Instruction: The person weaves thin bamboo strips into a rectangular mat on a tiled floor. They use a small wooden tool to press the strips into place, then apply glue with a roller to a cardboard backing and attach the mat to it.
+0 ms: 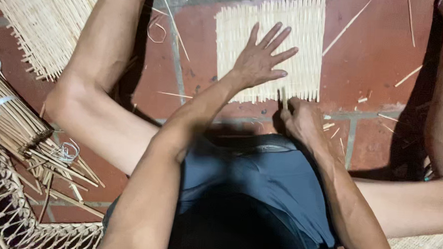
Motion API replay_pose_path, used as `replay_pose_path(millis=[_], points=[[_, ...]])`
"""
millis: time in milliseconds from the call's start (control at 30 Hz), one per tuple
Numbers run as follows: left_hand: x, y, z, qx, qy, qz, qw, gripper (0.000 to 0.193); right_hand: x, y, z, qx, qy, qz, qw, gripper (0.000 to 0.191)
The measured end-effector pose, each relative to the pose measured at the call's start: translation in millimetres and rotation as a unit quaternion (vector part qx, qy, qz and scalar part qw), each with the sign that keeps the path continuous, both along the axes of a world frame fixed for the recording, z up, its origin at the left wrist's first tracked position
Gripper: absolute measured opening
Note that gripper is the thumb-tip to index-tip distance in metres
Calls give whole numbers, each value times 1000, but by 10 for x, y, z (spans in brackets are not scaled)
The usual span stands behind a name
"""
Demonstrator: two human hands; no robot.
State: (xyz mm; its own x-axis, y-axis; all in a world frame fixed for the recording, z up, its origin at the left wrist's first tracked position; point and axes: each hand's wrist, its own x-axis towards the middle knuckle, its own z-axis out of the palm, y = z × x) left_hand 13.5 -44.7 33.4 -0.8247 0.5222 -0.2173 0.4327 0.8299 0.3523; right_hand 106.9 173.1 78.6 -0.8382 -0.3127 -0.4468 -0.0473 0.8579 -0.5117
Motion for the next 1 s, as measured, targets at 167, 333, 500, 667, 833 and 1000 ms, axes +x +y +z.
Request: replay_pose_path(millis=[167,333,500,667,833,1000], points=[[-80,206,-69,15,40,30,999,67,64,168,-162,57,-1,69,996,20],[-101,247,-158,17,11,31,999,66,149,208,-144,53,4,56,997,21],[-89,200,-135,39,27,29,998,67,49,291,8,-70,1,-38,997,26],[21,127,-130,34,24,19,999,72,-52,172,-32,-187,-134,-278,933,21],[119,31,-151,40,42,19,998,69,-369,77,-119,-152,-94,-102,979,26],[103,50,-183,32,22,25,999,66,-521,119,-41,-158,-164,-142,963,31]])
